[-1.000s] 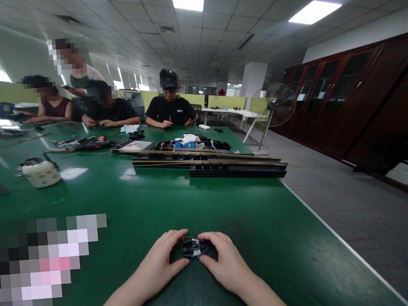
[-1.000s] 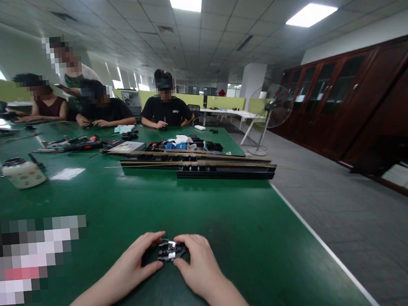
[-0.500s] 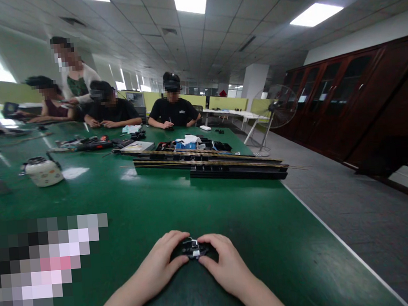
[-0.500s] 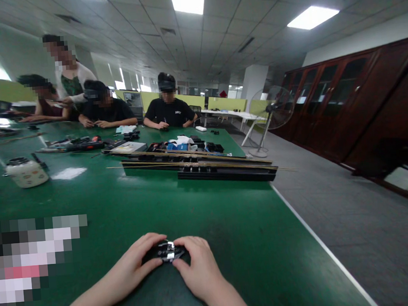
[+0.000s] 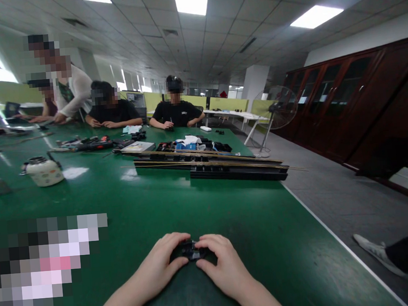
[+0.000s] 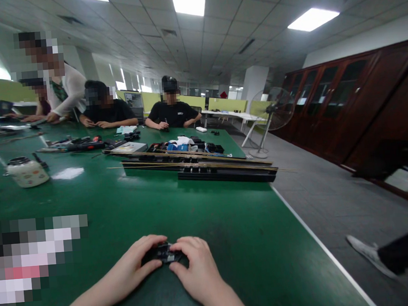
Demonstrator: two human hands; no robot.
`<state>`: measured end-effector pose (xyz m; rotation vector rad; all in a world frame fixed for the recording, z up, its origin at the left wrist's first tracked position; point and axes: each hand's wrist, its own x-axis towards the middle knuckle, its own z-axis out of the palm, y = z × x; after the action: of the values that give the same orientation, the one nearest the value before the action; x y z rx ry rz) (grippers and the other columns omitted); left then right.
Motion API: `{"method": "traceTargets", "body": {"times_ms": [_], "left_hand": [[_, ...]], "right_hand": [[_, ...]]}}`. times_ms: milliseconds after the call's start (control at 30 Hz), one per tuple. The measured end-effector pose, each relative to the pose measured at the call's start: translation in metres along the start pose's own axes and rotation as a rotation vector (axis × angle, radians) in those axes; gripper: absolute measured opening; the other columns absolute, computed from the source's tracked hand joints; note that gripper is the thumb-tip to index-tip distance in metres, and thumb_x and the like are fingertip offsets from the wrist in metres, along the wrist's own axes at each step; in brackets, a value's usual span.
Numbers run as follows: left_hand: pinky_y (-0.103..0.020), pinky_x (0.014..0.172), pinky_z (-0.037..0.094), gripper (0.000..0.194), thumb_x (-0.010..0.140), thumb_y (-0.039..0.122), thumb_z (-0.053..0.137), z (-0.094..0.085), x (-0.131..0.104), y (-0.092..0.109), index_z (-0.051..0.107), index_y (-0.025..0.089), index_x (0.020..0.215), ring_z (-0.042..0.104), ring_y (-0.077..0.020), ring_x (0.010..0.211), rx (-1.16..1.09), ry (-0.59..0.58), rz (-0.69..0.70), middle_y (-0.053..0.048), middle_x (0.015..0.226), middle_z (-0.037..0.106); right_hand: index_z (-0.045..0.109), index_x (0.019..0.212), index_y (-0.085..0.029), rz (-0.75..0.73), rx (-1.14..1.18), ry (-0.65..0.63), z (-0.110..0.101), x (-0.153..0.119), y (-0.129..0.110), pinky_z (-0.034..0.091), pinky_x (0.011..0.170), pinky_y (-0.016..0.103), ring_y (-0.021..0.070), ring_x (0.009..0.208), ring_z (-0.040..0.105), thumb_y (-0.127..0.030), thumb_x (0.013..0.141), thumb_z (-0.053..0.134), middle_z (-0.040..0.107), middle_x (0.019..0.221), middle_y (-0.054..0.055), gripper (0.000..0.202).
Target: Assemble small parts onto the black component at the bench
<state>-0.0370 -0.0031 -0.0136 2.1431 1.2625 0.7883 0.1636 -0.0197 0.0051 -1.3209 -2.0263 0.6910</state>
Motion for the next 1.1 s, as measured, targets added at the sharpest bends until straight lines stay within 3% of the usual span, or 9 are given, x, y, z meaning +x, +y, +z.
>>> {"method": "traceTargets", "body": {"times_ms": [100,267,433,900,1100], "left_hand": [[-0.04,0.09,0.043,0.052,0.073,0.021,0.059,0.0008,-0.0009,-0.0006,0.044,0.029,0.122,0.054,-0.0215,0.101,-0.015,0.016,0.008,-0.004,0.11,0.06],[-0.04,0.091,0.042,0.038,0.072,0.023,0.06,-0.0004,0.0004,0.0016,0.054,0.028,0.11,0.053,-0.0225,0.102,0.011,-0.027,0.037,-0.005,0.109,0.059],[-0.04,0.092,0.041,0.045,0.071,0.022,0.061,-0.0011,0.0014,0.0022,0.051,0.027,0.115,0.052,-0.0228,0.103,0.026,-0.019,0.024,-0.006,0.11,0.059],[-0.039,0.088,0.043,0.036,0.074,0.024,0.059,0.0006,0.0006,0.0003,0.053,0.025,0.11,0.054,-0.0222,0.099,0.031,-0.007,0.035,-0.006,0.106,0.061],[-0.04,0.088,0.044,0.035,0.075,0.026,0.058,0.001,0.0003,-0.001,0.053,0.026,0.109,0.055,-0.0224,0.099,0.013,0.025,0.032,-0.005,0.105,0.061]], "right_hand": [[0.064,0.096,-0.028,0.006,-0.028,0.009,0.0009,-0.0013,-0.0012,0.036,0.092,0.038,0.0204,0.105,0.052,-0.018,0.067,0.066,0.061,0.107,0.002,0.03],[0.065,0.092,-0.031,0.001,-0.077,0.022,0.0027,-0.0016,-0.0041,0.037,0.09,0.038,0.0208,0.102,0.053,-0.02,0.067,0.068,0.062,0.105,0.001,0.028],[0.065,0.091,-0.03,0.001,-0.09,0.031,0.0037,0.0,-0.004,0.037,0.09,0.037,0.0194,0.1,0.053,-0.018,0.069,0.067,0.063,0.103,0.0,0.025],[0.063,0.094,-0.028,-0.064,-0.101,0.02,0.0021,-0.001,-0.0026,0.038,0.09,0.036,0.0189,0.103,0.052,-0.017,0.076,0.06,0.061,0.107,0.001,0.021],[0.059,0.095,-0.023,-0.101,-0.055,0.075,-0.0001,-0.0006,-0.0014,0.039,0.089,0.035,0.0181,0.1,0.052,-0.015,0.079,0.052,0.062,0.103,0.003,0.019]]}}
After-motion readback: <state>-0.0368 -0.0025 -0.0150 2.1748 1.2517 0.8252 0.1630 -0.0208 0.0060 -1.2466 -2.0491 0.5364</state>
